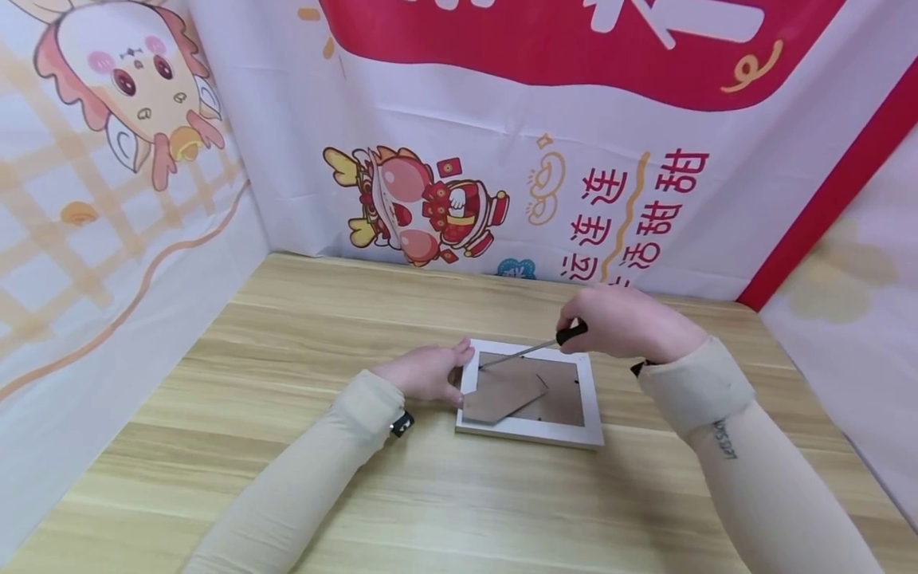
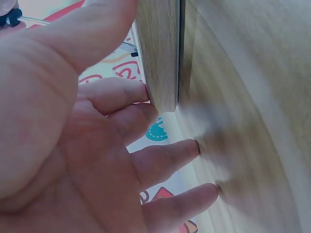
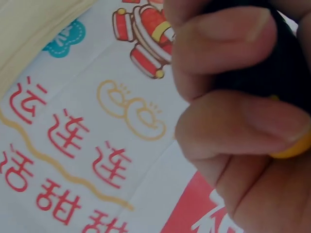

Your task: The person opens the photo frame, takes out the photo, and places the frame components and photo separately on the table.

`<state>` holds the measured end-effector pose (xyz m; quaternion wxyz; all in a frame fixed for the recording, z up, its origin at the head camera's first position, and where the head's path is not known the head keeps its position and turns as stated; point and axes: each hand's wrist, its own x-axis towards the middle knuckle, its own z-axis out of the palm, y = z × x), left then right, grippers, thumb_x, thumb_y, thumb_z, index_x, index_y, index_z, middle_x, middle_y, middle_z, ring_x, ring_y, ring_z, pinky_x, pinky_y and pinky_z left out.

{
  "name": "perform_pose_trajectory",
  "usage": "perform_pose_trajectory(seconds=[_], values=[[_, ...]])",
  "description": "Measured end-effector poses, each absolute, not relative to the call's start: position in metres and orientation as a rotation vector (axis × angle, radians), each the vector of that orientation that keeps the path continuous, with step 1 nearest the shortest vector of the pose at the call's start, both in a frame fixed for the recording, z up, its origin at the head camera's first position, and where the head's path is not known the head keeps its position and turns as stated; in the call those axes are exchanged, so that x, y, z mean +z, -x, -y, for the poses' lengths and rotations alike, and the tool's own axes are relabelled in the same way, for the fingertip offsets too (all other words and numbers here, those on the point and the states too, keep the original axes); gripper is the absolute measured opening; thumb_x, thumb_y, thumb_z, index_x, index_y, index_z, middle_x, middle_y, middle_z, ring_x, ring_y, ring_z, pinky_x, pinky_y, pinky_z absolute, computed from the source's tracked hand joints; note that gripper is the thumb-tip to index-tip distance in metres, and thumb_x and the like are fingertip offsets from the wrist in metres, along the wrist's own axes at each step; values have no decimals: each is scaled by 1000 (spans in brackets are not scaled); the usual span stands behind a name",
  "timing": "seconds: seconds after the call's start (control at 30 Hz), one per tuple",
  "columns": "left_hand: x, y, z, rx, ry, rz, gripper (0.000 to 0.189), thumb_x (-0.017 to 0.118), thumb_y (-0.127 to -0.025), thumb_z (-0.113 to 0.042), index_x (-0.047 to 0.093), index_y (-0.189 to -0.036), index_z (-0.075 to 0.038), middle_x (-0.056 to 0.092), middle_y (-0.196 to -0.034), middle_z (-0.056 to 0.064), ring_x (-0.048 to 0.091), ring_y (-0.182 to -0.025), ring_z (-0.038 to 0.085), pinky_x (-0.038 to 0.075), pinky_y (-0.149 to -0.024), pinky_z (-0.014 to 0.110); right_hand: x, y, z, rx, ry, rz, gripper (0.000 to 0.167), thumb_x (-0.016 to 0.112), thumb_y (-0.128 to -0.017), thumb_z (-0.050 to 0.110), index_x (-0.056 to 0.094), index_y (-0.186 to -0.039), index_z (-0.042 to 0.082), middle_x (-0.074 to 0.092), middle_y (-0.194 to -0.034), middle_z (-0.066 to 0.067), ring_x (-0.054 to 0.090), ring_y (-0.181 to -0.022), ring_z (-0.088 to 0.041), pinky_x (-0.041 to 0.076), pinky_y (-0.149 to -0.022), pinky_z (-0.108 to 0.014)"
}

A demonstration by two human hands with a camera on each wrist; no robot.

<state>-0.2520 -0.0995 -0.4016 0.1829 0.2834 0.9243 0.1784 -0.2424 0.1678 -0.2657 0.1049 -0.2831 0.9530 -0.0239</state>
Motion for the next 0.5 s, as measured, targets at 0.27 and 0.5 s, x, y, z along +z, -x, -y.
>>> perform_pose_trajectory(seconds=[0.27, 0.5], values=[[-400, 250, 95, 497, -785, -2611, 90, 80, -85, -26, 27, -155, -7, 15, -163, 6, 28, -145, 25, 27, -115, 36, -275, 241, -191, -190, 918, -2834, 10, 82, -82, 21, 77, -91, 19, 68, -82, 9, 62, -73, -7, 55, -72, -37], [-401, 250, 96, 489, -781, -2612, 90, 80, -85, -28, 27, -155, -7, 15, -163, 7, 28, -145, 26, 27, -115, 37, -278, 242, -203, -203, 864, -2847, 12, 83, -82, 21, 77, -92, 17, 69, -81, 7, 62, -70, -8, 56, -69, -36]])
